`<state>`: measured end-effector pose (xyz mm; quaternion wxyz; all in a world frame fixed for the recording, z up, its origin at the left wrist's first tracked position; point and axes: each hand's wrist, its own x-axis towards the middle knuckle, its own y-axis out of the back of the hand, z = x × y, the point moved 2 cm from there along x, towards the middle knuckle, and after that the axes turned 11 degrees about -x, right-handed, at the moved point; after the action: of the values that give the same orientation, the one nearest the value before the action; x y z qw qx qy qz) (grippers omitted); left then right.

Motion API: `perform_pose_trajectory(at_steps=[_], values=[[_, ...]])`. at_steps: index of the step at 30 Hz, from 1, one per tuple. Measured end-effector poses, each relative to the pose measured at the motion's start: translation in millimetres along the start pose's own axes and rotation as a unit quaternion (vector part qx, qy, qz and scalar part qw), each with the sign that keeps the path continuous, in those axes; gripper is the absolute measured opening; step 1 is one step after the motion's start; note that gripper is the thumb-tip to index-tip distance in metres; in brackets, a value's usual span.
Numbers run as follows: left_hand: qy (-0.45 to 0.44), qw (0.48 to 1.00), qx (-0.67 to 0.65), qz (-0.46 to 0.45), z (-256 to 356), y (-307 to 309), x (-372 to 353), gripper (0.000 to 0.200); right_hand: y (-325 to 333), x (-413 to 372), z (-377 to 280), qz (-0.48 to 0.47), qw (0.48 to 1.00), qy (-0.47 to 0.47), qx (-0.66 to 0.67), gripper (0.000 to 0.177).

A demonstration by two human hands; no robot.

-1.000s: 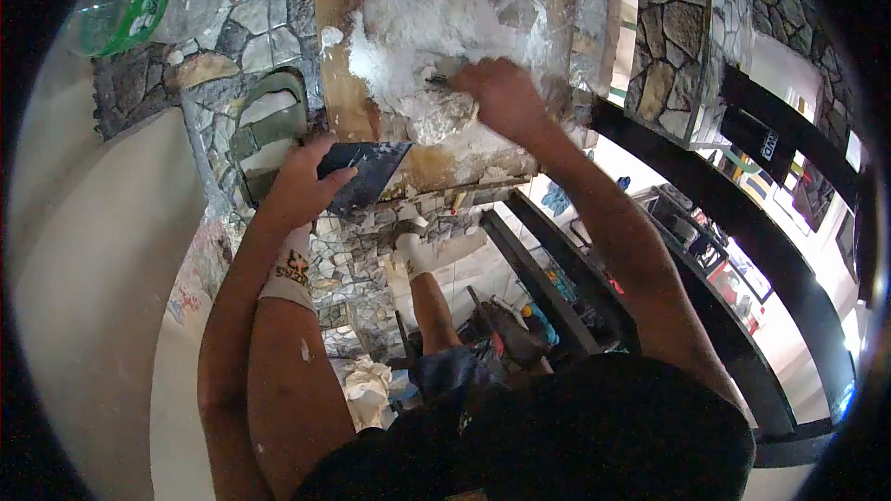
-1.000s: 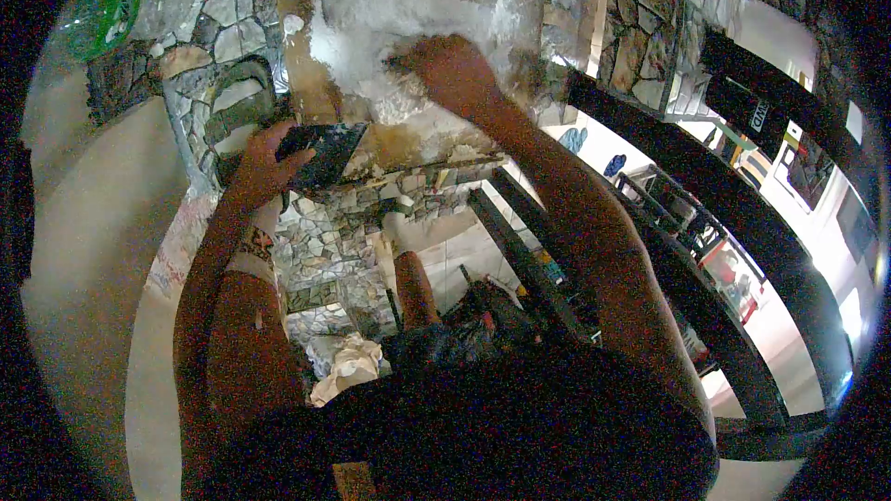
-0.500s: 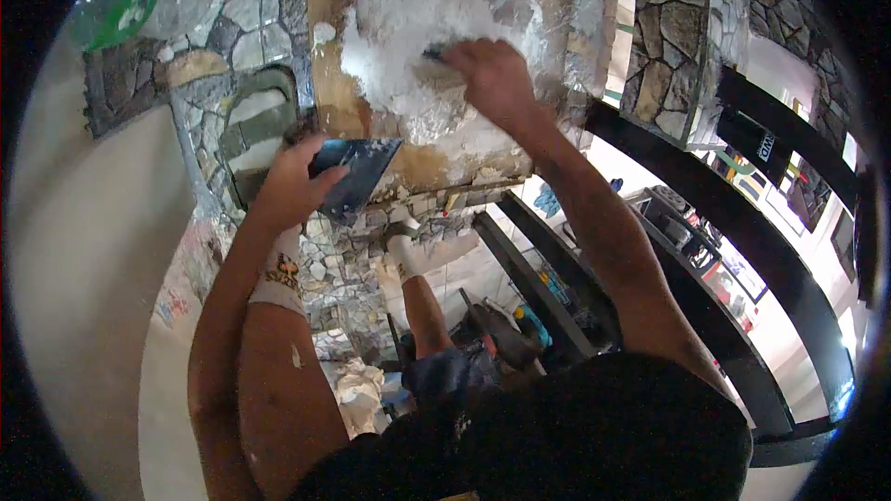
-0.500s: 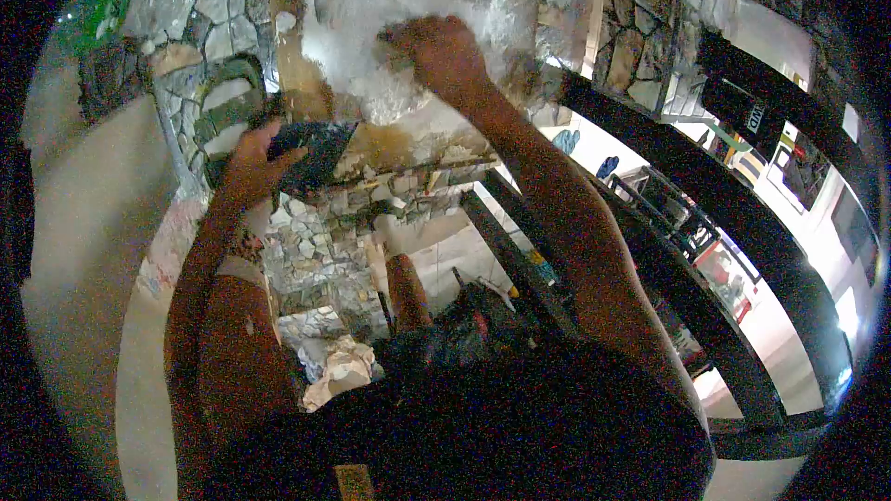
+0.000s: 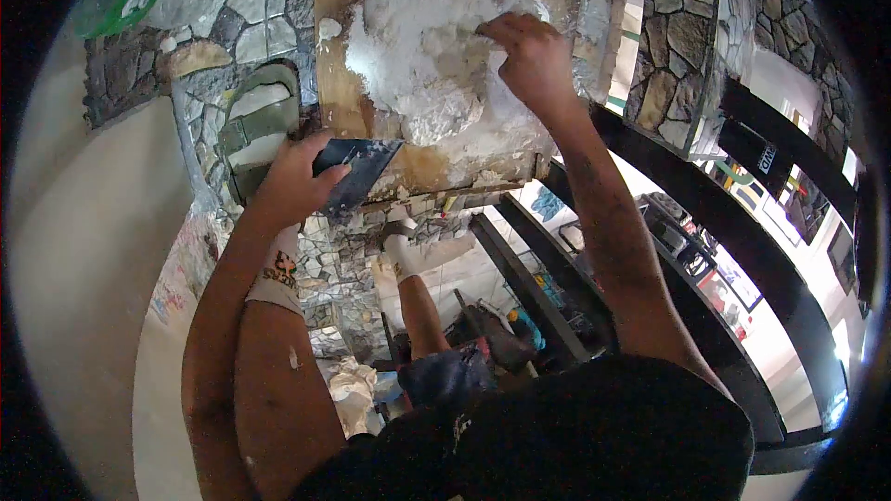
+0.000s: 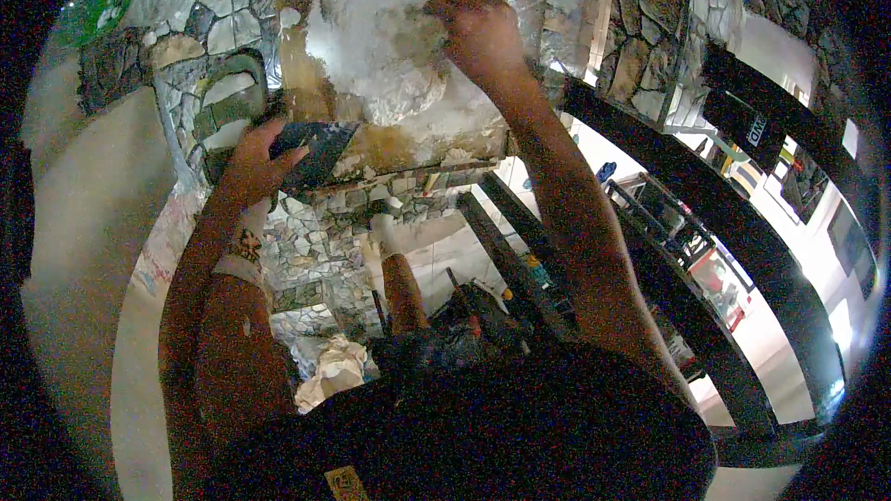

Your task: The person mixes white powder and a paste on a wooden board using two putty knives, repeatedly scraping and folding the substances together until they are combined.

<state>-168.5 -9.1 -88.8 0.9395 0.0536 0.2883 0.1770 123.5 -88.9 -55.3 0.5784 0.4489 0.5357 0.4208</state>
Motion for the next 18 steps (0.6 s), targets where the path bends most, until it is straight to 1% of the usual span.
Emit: perform_pose_trajectory(at_steps=[1, 3, 4, 6, 7, 10, 11, 12, 13, 14, 16, 17, 18], values=[[0.057, 0.996, -0.053, -0.037, -3.6, 0.9, 2.7, 0.045, -11.8, -3.5, -4.5, 0.004, 1.000, 0.002, -0.017, 0.041], [0.017, 0.999, -0.030, -0.024, -2.6, 0.2, 2.6, 0.043, -19.8, -2.9, -5.6, 0.019, 0.998, -0.001, -0.059, 0.048], [-0.003, 1.000, -0.017, -0.014, -2.3, 1.5, 4.3, 0.042, -16.5, 0.4, -0.1, 0.037, 0.998, 0.014, -0.049, 0.047], [0.014, 0.999, -0.043, -0.026, -5.1, 1.8, 6.1, 0.040, -8.4, -8.6, 6.3, 0.056, 0.997, 0.043, -0.017, 0.045], [0.024, 0.997, -0.058, -0.034, -6.3, -0.2, 4.6, 0.039, 3.4, -1.1, 12.3, 0.024, 0.999, 0.026, -0.007, 0.042], [0.009, 0.996, -0.080, -0.034, -7.1, -1.2, 6.6, 0.038, 1.8, 8.7, 12.9, 0.078, 0.996, -0.049, 0.017, 0.041], [0.010, 0.996, -0.082, -0.033, -4.7, -1.0, 6.9, 0.038, -11.6, 6.3, 4.4, 0.062, 0.998, -0.022, 0.007, 0.038], [0.010, 0.996, -0.083, -0.032, -1.8, -0.4, 5.0, 0.038, -12.5, 5.0, -3.2, 0.132, 0.991, 0.000, -0.007, 0.036], [0.012, 0.996, -0.084, -0.028, -1.4, 1.2, 4.8, 0.037, -14.0, 4.6, 0.6, 0.087, 0.996, 0.006, -0.009, 0.036], [0.005, 0.998, -0.059, -0.016, -3.1, 2.0, 5.0, 0.039, -17.2, -1.6, 3.5, 0.036, 0.999, 0.012, -0.007, 0.037], [-0.003, 1.000, -0.015, -0.002, -0.4, 1.2, 2.1, 0.042, -1.1, 4.6, 12.6, 0.063, 0.998, 0.004, -0.012, 0.036], [0.071, 0.995, -0.043, -0.057, 1.7, 3.8, 6.0, 0.049, 2.9, 11.1, 17.2, 0.096, 0.995, -0.013, -0.006, 0.034], [0.062, 0.995, -0.056, -0.047, 0.1, 2.9, 4.8, 0.049, -4.4, 12.1, 11.6, 0.101, 0.994, -0.008, -0.029, 0.034]])
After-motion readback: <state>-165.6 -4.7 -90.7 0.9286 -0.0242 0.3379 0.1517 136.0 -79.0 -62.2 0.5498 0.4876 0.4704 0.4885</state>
